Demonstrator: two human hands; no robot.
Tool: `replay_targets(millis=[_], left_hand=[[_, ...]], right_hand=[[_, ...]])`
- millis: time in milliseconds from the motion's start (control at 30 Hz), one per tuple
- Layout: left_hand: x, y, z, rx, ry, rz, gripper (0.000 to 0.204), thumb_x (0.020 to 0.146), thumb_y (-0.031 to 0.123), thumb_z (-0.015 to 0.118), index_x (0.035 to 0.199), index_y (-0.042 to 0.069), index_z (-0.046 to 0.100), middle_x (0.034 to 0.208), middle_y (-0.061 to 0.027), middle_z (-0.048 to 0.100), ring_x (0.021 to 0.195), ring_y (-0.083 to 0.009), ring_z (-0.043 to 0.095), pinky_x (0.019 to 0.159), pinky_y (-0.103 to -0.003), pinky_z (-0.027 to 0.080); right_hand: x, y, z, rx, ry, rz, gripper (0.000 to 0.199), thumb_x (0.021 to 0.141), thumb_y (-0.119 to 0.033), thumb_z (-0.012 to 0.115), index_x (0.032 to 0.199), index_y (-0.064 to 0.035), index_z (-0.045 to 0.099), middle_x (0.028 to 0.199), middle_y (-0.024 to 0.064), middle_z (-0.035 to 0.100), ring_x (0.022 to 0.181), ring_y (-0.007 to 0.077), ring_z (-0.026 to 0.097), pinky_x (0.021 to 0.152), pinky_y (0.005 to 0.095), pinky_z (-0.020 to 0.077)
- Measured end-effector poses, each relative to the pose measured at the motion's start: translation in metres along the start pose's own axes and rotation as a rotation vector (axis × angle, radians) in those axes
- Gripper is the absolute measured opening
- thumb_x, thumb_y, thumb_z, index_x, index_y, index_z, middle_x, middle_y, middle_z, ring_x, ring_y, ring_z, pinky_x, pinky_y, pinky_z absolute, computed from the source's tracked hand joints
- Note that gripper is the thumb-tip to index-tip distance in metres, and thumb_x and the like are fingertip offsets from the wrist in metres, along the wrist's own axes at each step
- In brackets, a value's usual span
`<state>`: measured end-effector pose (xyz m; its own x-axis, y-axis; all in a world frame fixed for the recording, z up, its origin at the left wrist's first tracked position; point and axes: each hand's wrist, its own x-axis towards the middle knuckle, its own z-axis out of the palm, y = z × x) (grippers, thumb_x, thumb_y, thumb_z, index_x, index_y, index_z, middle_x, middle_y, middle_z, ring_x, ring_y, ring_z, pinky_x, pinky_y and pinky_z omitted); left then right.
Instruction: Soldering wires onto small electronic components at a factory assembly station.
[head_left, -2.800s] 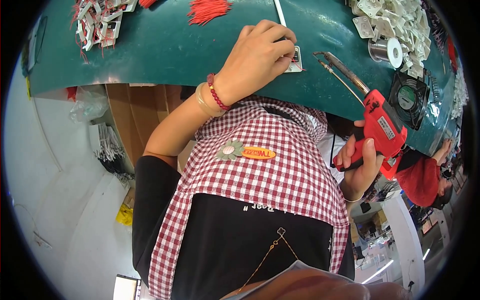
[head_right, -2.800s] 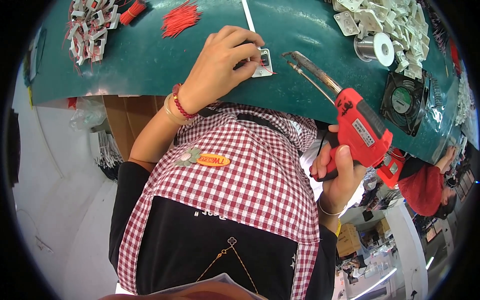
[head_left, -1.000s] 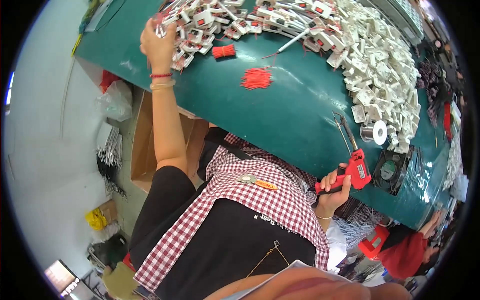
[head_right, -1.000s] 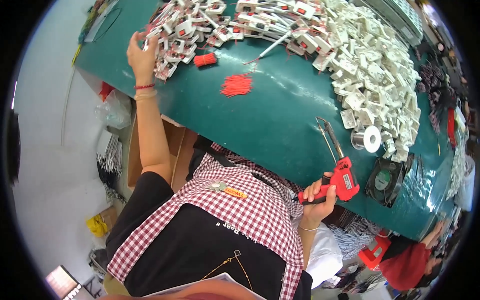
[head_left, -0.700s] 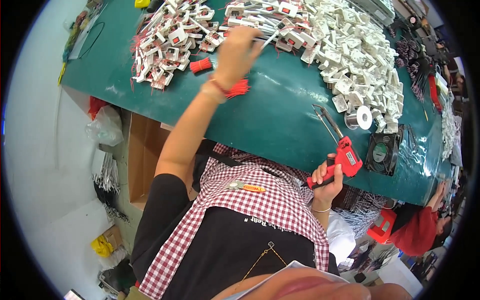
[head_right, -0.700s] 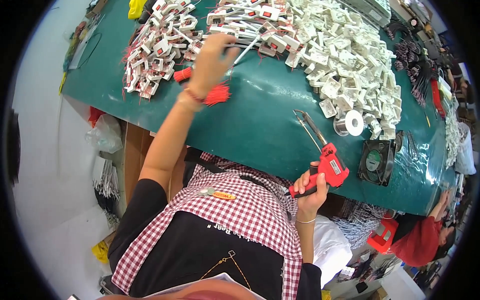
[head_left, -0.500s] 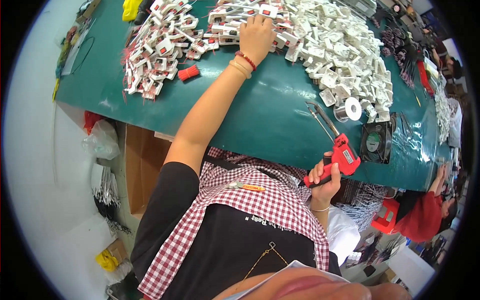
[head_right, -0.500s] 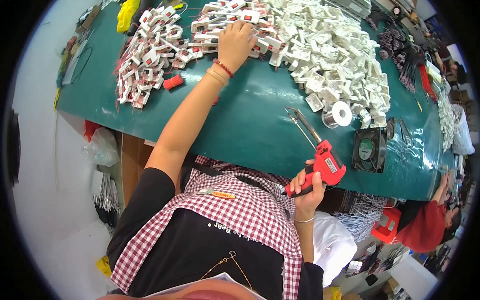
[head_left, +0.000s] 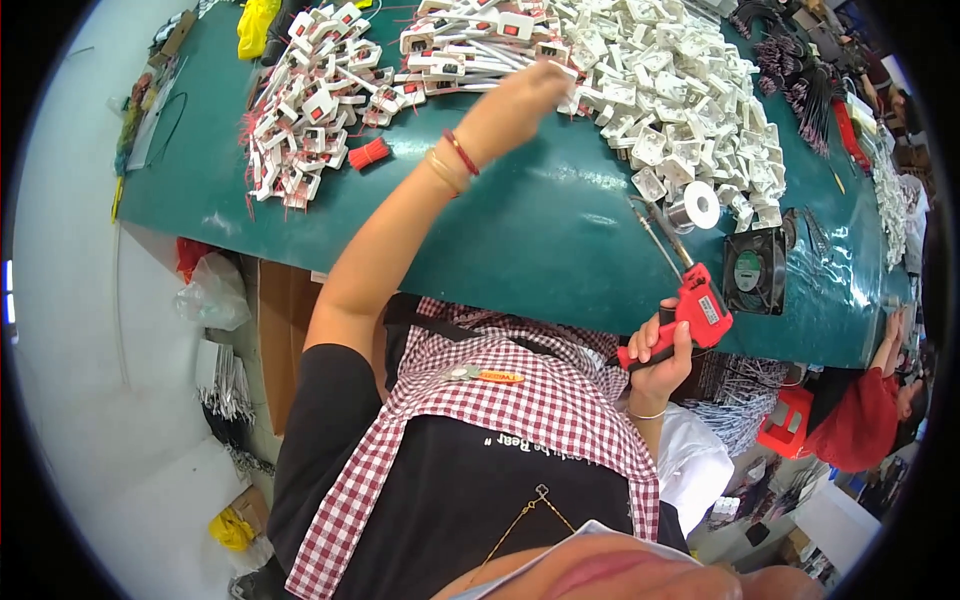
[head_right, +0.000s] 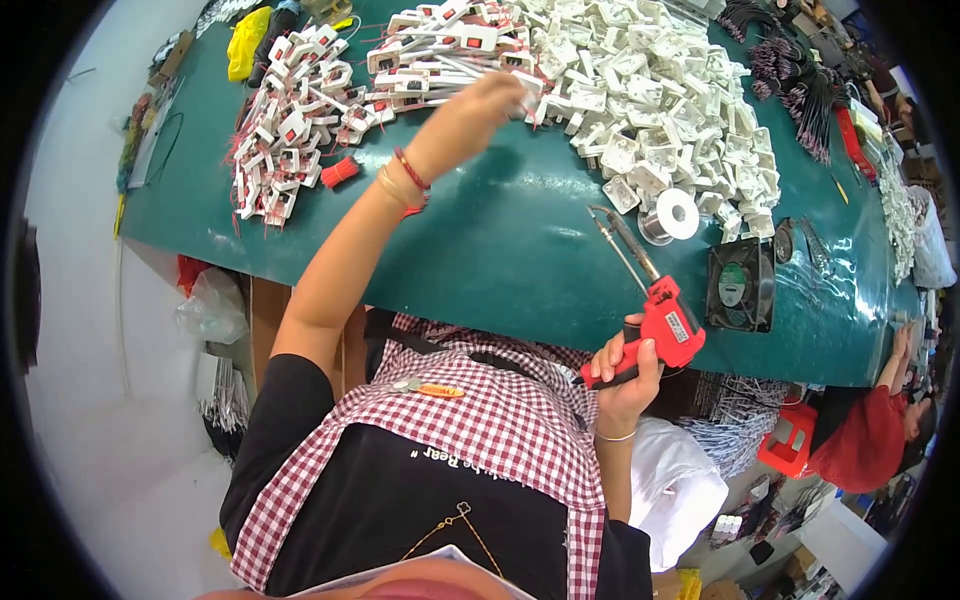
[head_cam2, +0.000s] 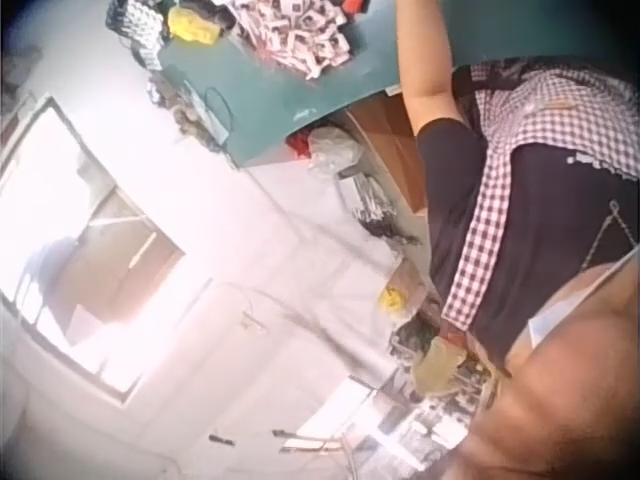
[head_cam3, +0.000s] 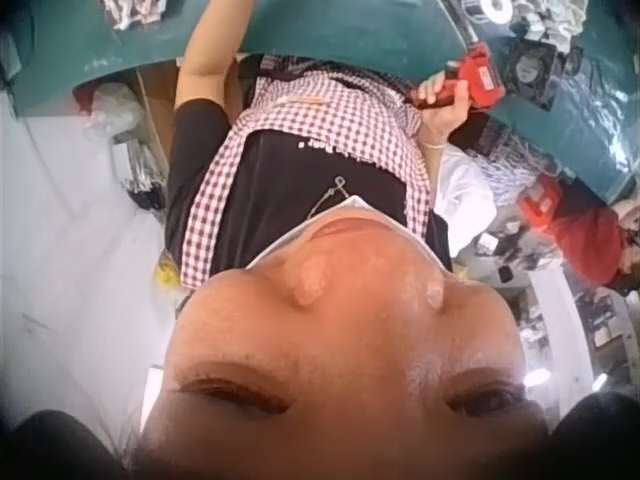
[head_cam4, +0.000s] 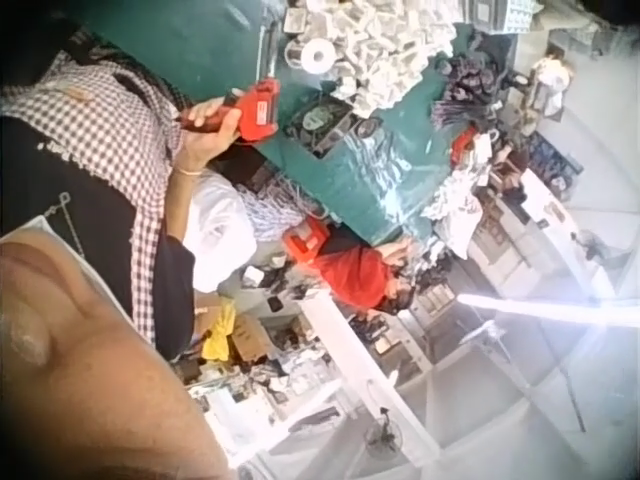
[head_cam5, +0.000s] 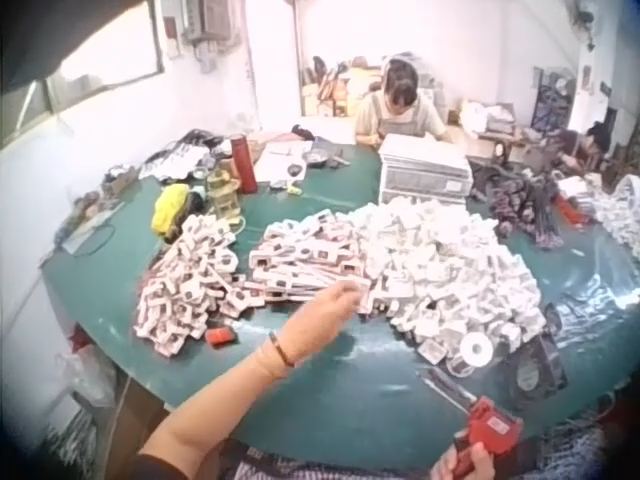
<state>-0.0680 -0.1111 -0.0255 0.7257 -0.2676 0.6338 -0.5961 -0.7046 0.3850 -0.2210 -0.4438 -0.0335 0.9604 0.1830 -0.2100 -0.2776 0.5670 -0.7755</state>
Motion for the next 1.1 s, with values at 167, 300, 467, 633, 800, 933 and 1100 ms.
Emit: replay_targets(millis=[167, 300, 467, 633, 800, 933, 1100], left_hand=[[-0.062, 0.075, 0.018, -0.264, -0.376, 0.133, 0.04, 0.076, -0.005, 0.054, 0.115, 0.003, 0.056, 0.117, -0.0125, 0.054, 0.109, -0.03, 0.054, 0.094, -0.039, 0.044], [-0.083, 0.085, 0.006, -0.081, -0.491, 0.22, 0.047, 0.075, -0.004, 0.052, 0.12, 0.004, 0.05, 0.122, -0.0127, 0.052, 0.12, -0.0308, 0.046, 0.105, -0.045, 0.031], [-0.067, 0.022, -0.016, 0.347, -0.181, -0.124, 0.034, 0.072, -0.002, 0.056, 0.105, 0.004, 0.055, 0.107, -0.0102, 0.055, 0.105, -0.028, 0.05, 0.084, -0.039, 0.041], [-0.066, -0.022, -0.001, 0.372, -0.476, -0.136, 0.009, 0.081, 0.015, 0.06, 0.088, 0.012, 0.056, 0.09, -0.0067, 0.053, 0.092, -0.0262, 0.05, 0.074, -0.038, 0.04], [-0.066, -0.018, -0.009, 0.027, -0.597, -0.066, 0.005, 0.083, 0.011, 0.056, 0.088, 0.01, 0.057, 0.087, -0.0063, 0.052, 0.09, -0.0242, 0.05, 0.072, -0.034, 0.04], [-0.05, -0.01, -0.022, 0.255, -0.587, 0.131, 0.015, 0.073, 0.004, 0.061, 0.086, 0.011, 0.062, 0.087, -0.0031, 0.05, 0.089, -0.021, 0.049, 0.073, -0.032, 0.039], [-0.034, -0.01, -0.012, 0.236, -0.534, 0.186, 0.021, 0.068, 0.004, 0.062, 0.082, 0.018, 0.067, 0.083, -0.0024, 0.047, 0.087, -0.0195, 0.048, 0.072, -0.033, 0.037]], right_hand=[[-0.004, -0.011, -0.002, -0.026, -0.022, -0.072, 0.041, 0.097, -0.035, 0.04, 0.117, 0.0003, 0.042, 0.066, 0.0042, 0.045, 0.046, 0.0101, 0.041, 0.045, 0.0251, 0.0403], [0.002, -0.014, -0.005, -0.06, -0.038, -0.1, 0.041, 0.097, -0.034, 0.04, 0.117, 0.0007, 0.042, 0.066, 0.0044, 0.044, 0.046, 0.0099, 0.039, 0.045, 0.0245, 0.0391], [0.009, -0.014, 0.008, -0.038, -0.041, -0.127, 0.04, 0.097, -0.035, 0.041, 0.116, 0.0008, 0.044, 0.066, 0.0043, 0.044, 0.046, 0.01, 0.039, 0.045, 0.0246, 0.0391], [0.009, -0.007, 0.01, -0.026, -0.024, -0.092, 0.036, 0.097, -0.034, 0.042, 0.113, -0.0023, 0.047, 0.062, 0.0028, 0.044, 0.044, 0.0101, 0.039, 0.042, 0.0252, 0.0387], [0.0, -0.006, 0.006, 0.023, 0.007, -0.101, 0.033, 0.097, -0.031, 0.043, 0.113, -0.0026, 0.047, 0.063, 0.0038, 0.046, 0.044, 0.0107, 0.042, 0.042, 0.026, 0.041], [0.005, -0.009, 0.004, 0.014, 0.018, -0.106, 0.033, 0.096, -0.031, 0.043, 0.113, -0.0023, 0.047, 0.062, 0.0044, 0.047, 0.043, 0.011, 0.043, 0.042, 0.0258, 0.0409], [0.006, -0.012, 0.001, 0.016, 0.011, -0.133, 0.033, 0.095, -0.03, 0.045, 0.112, -0.0021, 0.048, 0.062, 0.0052, 0.048, 0.044, 0.0119, 0.043, 0.043, 0.0277, 0.0417]])
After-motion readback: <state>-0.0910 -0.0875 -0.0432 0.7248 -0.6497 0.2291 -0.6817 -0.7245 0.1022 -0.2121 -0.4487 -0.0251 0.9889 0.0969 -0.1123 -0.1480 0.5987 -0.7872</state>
